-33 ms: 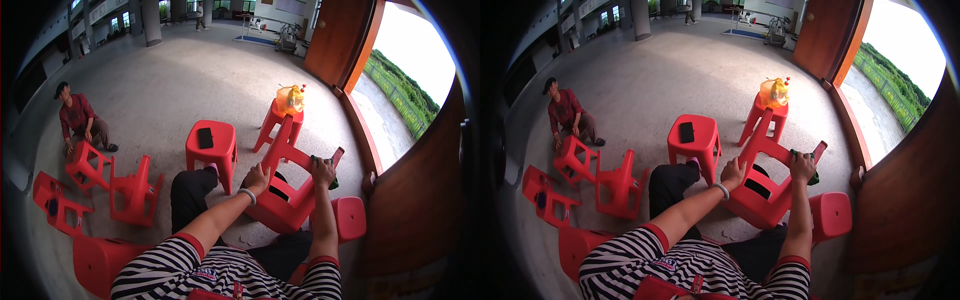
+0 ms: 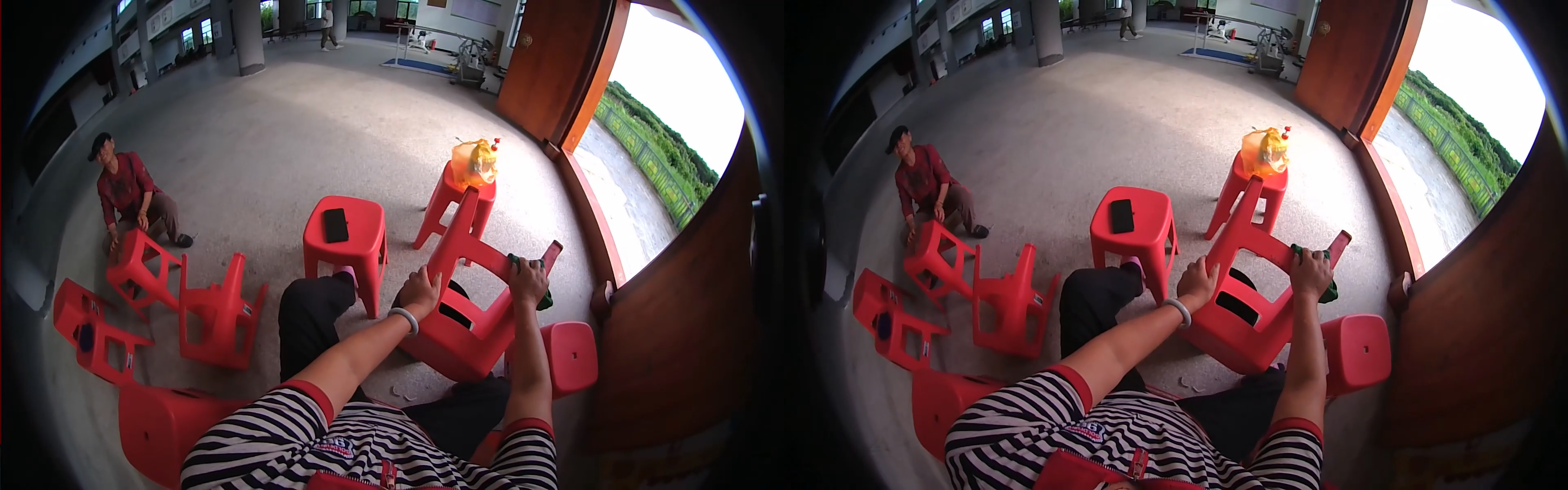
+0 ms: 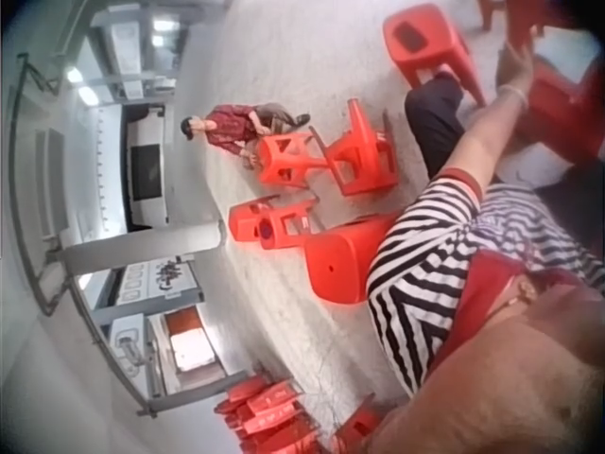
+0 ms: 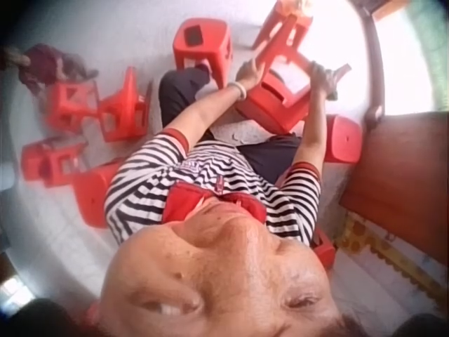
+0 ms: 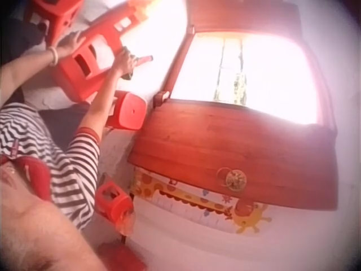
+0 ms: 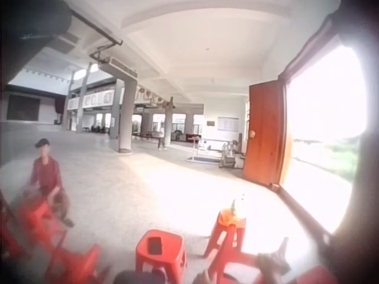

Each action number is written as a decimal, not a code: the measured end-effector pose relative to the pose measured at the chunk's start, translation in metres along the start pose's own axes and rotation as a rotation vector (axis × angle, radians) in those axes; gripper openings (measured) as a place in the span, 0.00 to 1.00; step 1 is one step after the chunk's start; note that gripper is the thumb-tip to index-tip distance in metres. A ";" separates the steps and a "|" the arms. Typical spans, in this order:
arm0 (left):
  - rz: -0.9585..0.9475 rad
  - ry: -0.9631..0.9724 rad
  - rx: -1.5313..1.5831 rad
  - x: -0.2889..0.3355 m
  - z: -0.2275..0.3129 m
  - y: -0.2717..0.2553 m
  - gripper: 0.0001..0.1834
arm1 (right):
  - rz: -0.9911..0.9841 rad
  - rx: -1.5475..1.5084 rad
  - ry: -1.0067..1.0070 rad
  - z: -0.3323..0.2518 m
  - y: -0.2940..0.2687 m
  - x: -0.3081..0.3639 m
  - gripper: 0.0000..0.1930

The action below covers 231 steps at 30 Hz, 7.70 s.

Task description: Wiping down red plastic chairs with a green cloth.

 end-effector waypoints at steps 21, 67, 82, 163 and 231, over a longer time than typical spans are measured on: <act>-0.052 -0.030 0.034 0.001 -0.001 -0.003 0.33 | 0.029 0.009 -0.018 -0.004 -0.004 0.003 0.13; -0.078 -0.005 0.035 0.003 0.002 -0.001 0.34 | 0.059 0.005 -0.006 0.000 -0.008 0.012 0.14; -0.331 0.060 -0.089 -0.031 0.030 0.004 0.63 | 0.032 0.012 0.010 -0.004 -0.006 0.007 0.12; -0.307 -0.027 -0.040 -0.022 0.031 -0.010 0.57 | -0.235 -0.310 -0.286 -0.133 0.012 -0.015 0.15; -0.279 -0.001 -0.027 -0.025 0.031 -0.005 0.58 | -0.191 -0.595 -0.274 -0.104 0.012 -0.016 0.16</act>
Point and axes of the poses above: each hand's wrist, its own x-axis away from the middle knuckle, its own y-axis out of the palm, z = x × y, the point moved 7 cm from there along -x, towards the middle knuckle
